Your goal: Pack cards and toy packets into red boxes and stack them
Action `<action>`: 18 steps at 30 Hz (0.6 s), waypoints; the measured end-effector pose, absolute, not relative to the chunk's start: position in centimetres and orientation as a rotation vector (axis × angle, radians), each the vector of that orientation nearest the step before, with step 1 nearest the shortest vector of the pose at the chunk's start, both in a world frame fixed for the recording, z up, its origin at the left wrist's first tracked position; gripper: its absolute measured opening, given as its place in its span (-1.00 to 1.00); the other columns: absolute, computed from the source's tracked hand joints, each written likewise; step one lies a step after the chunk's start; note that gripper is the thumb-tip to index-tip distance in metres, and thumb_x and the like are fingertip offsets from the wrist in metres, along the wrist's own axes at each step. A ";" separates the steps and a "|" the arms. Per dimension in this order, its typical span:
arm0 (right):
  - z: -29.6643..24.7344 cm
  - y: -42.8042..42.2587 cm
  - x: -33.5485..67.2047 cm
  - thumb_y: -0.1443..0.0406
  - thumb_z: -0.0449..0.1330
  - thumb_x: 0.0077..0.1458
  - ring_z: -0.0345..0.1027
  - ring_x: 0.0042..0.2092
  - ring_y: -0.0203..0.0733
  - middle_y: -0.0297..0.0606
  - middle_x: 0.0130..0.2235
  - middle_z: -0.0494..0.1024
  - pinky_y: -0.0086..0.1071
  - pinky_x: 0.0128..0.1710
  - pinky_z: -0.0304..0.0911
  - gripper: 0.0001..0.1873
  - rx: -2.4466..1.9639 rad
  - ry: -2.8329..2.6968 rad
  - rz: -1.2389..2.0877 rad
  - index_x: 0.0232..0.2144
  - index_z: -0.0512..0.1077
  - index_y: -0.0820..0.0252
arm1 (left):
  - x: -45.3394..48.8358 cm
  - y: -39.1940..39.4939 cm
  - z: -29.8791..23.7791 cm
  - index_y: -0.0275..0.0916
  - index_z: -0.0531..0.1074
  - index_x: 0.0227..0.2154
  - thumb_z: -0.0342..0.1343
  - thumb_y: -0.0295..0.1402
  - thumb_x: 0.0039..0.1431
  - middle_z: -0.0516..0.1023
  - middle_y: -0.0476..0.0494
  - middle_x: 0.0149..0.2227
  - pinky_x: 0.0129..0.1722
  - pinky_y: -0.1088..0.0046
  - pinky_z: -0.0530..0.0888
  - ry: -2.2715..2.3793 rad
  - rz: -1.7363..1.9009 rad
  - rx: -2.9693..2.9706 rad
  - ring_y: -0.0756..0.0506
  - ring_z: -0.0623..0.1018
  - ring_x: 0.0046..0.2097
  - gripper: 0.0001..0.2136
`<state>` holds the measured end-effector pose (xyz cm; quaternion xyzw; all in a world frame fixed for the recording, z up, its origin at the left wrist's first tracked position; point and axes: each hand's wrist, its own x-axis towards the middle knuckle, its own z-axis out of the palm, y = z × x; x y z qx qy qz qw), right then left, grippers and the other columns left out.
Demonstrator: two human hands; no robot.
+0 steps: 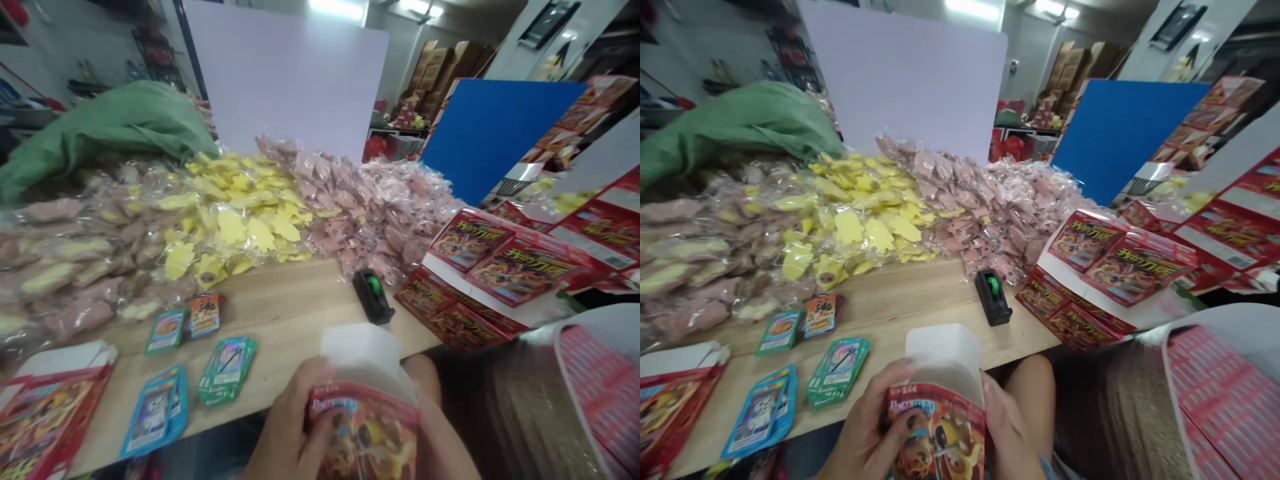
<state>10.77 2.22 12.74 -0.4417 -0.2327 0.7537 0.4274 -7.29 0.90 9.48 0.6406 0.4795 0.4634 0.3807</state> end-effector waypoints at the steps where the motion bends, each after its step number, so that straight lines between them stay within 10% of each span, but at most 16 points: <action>1: 13.0 2.4 10.9 -0.01 0.20 -0.15 0.34 -0.07 0.03 -0.18 -0.16 0.52 -0.20 -0.10 0.24 -0.53 -1.084 -0.610 1.915 -0.22 0.44 0.12 | -7.7 0.7 9.7 -0.07 0.19 -0.02 -0.04 -0.41 0.14 0.30 -0.12 0.04 0.00 0.35 0.32 1.175 1.153 1.717 -0.15 0.32 0.06 -0.67; 8: 10.0 8.6 11.7 0.41 0.17 -0.16 0.41 -0.20 -0.13 -0.26 -0.17 0.53 -0.27 -0.16 0.24 -0.40 -1.194 -0.637 2.145 0.01 0.27 0.09 | -8.1 3.6 7.0 -0.16 0.17 -0.07 -0.14 -0.36 0.22 0.41 -0.09 -0.17 -0.15 0.39 0.38 1.068 0.836 1.260 -0.05 0.43 -0.15 -0.78; 18: 11.9 10.1 11.0 0.24 0.23 -0.10 0.35 -0.09 -0.07 -0.19 -0.12 0.51 -0.17 -0.01 0.14 -0.58 -1.297 -1.173 2.131 -0.10 0.43 0.13 | -8.2 3.0 6.1 -0.17 0.21 -0.12 -0.08 -0.32 0.19 0.43 -0.09 -0.22 -0.19 0.41 0.37 1.119 0.919 1.120 -0.06 0.44 -0.19 -0.80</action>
